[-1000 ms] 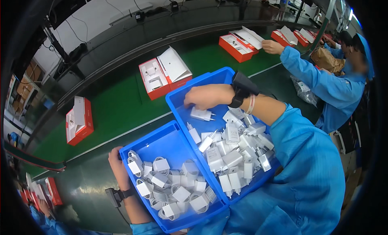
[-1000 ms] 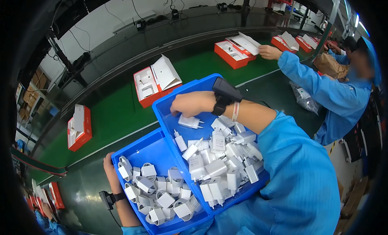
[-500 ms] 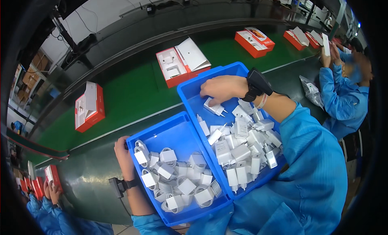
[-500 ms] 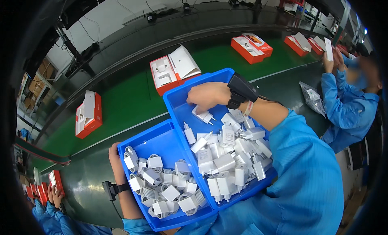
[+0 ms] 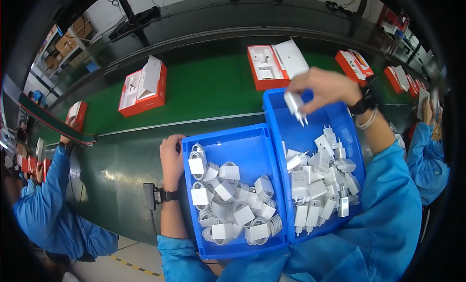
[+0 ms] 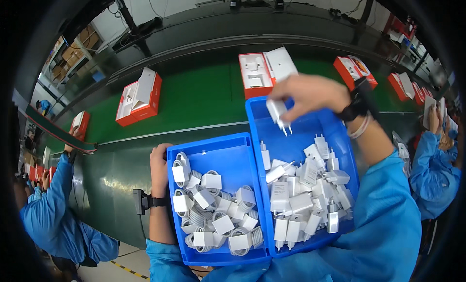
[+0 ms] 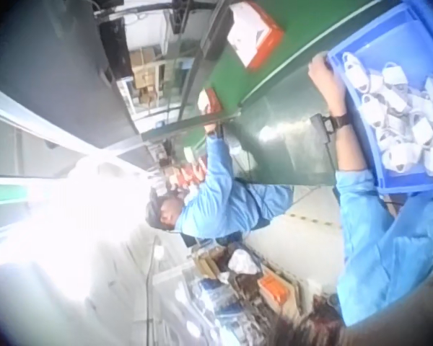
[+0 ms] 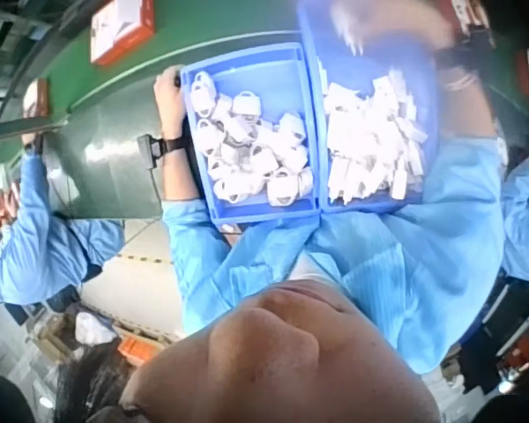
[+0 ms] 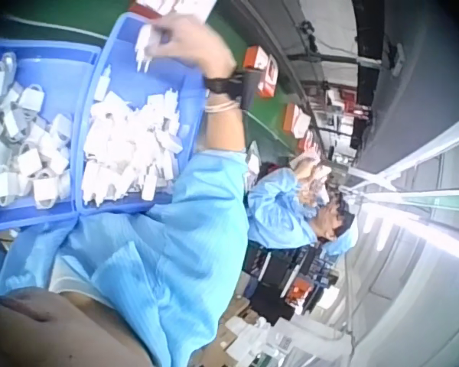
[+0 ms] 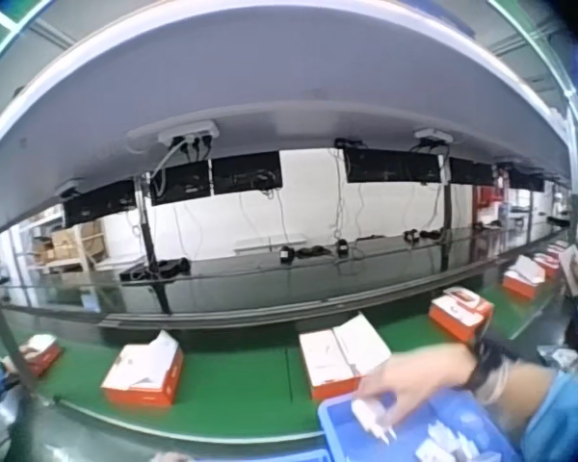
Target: Packing phone power adapters into product retail boxes on a moving conveyor belt assembly line.
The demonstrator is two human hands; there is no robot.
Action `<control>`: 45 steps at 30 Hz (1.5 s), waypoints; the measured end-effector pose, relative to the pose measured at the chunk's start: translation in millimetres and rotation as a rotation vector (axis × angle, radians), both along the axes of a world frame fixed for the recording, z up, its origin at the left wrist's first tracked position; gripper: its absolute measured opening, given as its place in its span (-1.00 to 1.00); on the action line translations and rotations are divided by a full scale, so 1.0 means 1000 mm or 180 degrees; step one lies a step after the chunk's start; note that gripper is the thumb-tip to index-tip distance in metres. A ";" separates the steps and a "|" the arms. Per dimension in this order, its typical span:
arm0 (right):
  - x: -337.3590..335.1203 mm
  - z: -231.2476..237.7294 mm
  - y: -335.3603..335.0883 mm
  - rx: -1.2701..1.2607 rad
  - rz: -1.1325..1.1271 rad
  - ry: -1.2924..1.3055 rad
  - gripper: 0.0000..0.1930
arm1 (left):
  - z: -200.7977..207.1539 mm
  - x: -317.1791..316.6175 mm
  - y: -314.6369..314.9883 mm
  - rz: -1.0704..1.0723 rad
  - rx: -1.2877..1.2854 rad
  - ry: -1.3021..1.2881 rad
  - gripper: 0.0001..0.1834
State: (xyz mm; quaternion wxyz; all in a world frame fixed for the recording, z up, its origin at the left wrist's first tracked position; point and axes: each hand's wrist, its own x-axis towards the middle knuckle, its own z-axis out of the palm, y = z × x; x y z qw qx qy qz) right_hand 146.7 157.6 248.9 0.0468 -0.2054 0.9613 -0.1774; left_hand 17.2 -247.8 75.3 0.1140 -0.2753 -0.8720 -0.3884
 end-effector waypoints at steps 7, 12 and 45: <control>-0.094 0.022 0.057 0.0470 -0.0663 0.1054 -0.49 | -0.001 -0.004 0.008 -0.0144 -0.0054 0.0087 -0.92; -0.164 -0.025 0.090 0.1495 -0.1075 0.1298 -0.55 | -0.002 -0.007 0.002 -0.0212 0.0079 0.0111 -0.91; -0.121 -0.071 0.029 0.0323 -0.0826 0.2125 -0.80 | -0.004 -0.014 0.005 -0.0138 -0.0029 0.0048 -0.93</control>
